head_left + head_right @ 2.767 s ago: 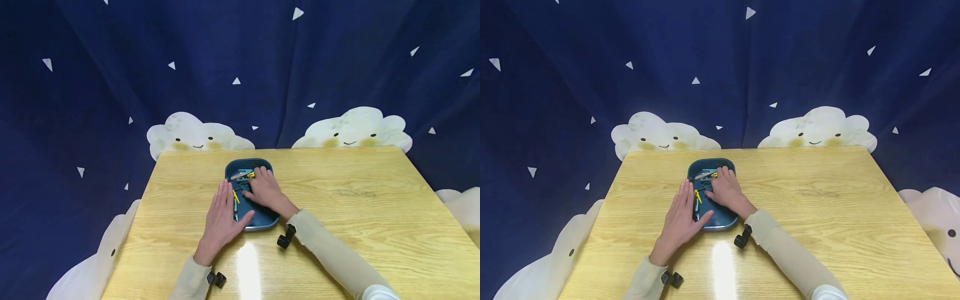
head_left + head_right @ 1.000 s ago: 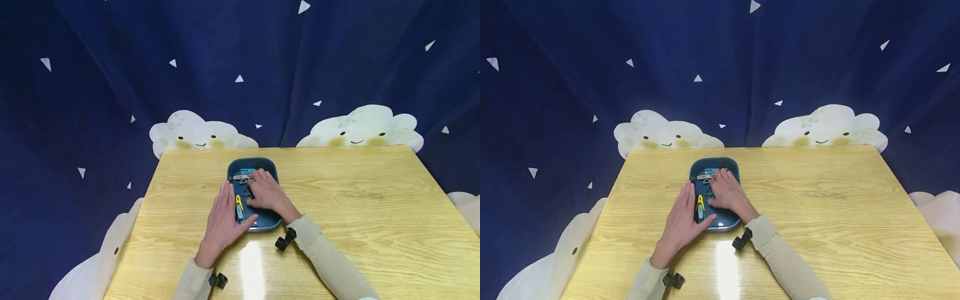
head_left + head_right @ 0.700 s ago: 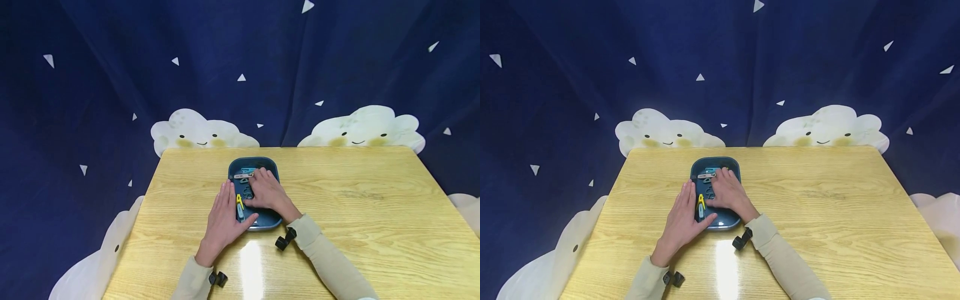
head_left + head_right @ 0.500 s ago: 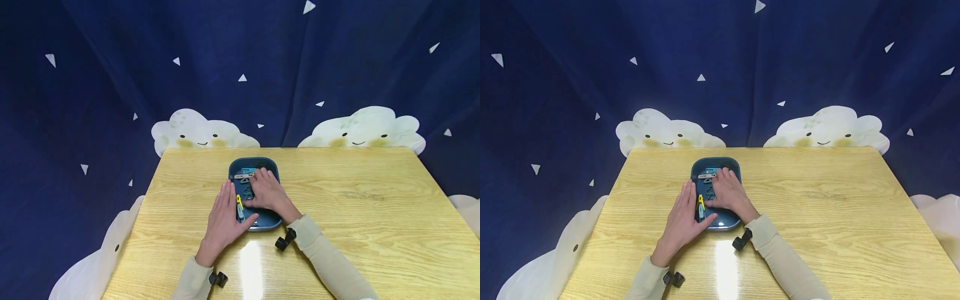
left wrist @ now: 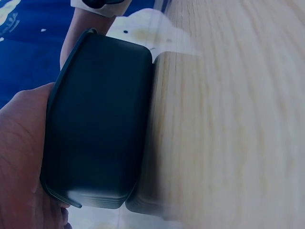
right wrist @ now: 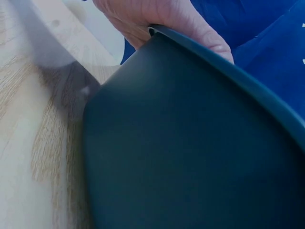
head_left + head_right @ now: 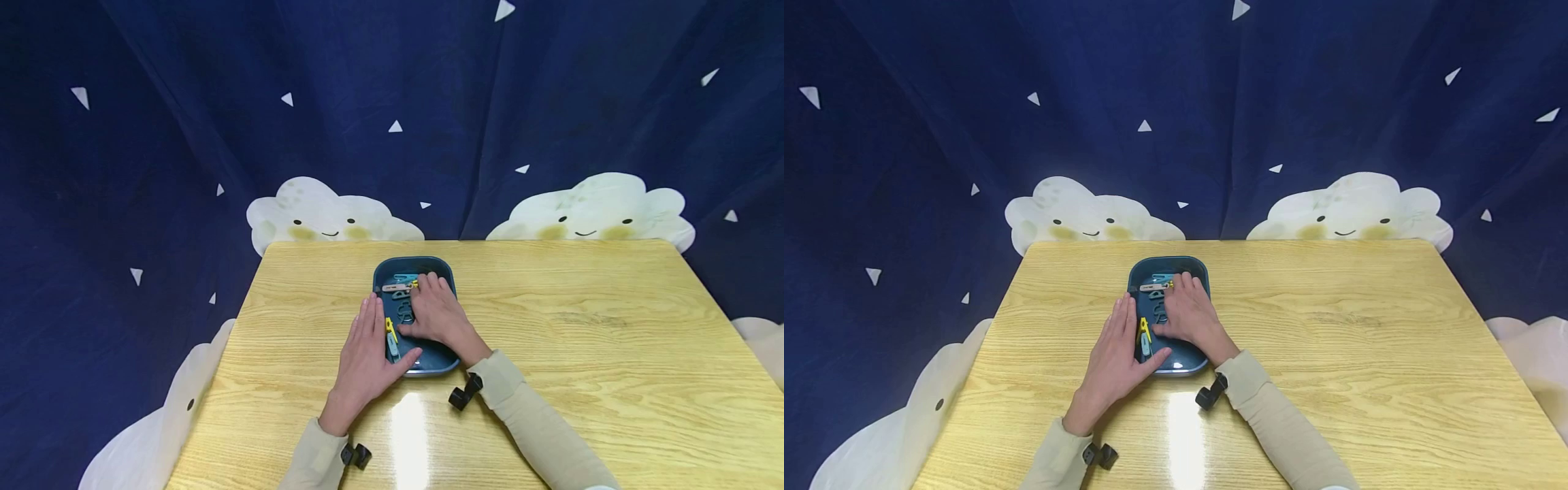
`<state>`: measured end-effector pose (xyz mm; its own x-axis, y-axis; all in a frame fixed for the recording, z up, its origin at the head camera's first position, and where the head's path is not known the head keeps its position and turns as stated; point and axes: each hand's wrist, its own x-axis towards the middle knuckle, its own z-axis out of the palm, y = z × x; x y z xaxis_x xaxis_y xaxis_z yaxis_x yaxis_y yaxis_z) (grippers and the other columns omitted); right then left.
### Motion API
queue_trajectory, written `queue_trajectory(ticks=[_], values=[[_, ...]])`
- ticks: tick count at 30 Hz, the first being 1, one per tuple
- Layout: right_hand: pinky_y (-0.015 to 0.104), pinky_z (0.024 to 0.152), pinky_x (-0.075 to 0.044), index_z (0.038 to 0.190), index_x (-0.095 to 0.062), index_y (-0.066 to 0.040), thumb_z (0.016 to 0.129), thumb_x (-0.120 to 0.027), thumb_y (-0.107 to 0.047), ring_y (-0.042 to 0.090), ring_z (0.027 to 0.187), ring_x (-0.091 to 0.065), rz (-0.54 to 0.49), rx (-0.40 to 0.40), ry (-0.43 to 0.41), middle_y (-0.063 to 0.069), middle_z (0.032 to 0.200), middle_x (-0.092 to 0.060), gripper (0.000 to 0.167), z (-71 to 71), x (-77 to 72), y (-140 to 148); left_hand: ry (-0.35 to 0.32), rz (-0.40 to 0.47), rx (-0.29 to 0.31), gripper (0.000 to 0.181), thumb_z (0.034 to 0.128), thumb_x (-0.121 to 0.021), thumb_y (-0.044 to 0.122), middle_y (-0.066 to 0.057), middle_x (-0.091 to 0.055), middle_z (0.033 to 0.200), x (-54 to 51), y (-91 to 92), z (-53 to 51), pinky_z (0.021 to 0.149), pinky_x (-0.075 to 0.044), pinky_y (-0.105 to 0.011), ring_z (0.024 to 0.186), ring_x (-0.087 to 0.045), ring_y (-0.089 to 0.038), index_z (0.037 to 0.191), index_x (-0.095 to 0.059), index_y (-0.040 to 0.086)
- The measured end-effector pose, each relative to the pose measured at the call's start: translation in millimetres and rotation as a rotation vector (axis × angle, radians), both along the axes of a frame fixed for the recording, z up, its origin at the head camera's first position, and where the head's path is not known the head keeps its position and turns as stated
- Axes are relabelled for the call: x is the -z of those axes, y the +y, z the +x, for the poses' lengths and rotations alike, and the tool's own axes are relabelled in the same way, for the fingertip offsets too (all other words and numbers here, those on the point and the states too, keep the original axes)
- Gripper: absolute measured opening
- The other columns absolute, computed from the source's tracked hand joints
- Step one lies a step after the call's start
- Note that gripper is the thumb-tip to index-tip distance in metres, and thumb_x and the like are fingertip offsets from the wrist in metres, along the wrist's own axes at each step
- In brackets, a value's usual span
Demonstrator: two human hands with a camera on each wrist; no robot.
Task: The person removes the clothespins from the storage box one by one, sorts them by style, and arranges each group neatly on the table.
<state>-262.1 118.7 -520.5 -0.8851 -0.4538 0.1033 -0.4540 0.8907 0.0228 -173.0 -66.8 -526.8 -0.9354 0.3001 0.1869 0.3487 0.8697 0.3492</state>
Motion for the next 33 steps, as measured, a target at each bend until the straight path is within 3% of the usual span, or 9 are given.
queue_trajectory(ticks=[9, 25, 33], values=[[0.042, 0.085, -0.038, 0.110, -0.074, -0.004, 0.079, -0.072, -0.075, 0.029, 0.096, -0.041, 0.011, -0.003, -0.002, 0.011, 0.106, -0.054, 0.077, -2.2, -1.7, -2.3, -0.014, 0.003, -0.013, 0.117, 0.0916, -0.046, 0.084, -0.014, -0.006, 0.176, -0.3, -1.6, -1.4, 0.129, -0.017, -0.045, 0.162, -0.004, -0.025, 0.167, -0.009, 0.002], [0.042, 0.082, -0.035, 0.122, -0.071, 0.001, 0.078, -0.072, -0.073, 0.030, 0.098, -0.040, -0.033, 0.052, -0.008, 0.012, 0.105, -0.052, 0.086, -2.1, -4.7, -3.9, 0.023, 0.008, -0.013, 0.117, 0.0916, -0.045, 0.084, -0.016, -0.010, 0.175, 0.2, -0.2, -1.1, 0.129, -0.020, -0.046, 0.162, -0.009, -0.028, 0.166, -0.013, 0.000], [0.042, 0.081, -0.035, 0.117, -0.070, 0.000, 0.079, -0.068, -0.072, 0.030, 0.096, -0.040, -0.058, 0.072, 0.018, 0.012, 0.102, -0.053, 0.082, -2.4, -3.4, -2.4, 0.005, -0.003, -0.013, 0.116, 0.0919, -0.046, 0.083, -0.014, -0.008, 0.175, 1.1, -0.2, -0.4, 0.129, -0.020, -0.047, 0.162, -0.011, -0.030, 0.166, -0.012, 0.001]])
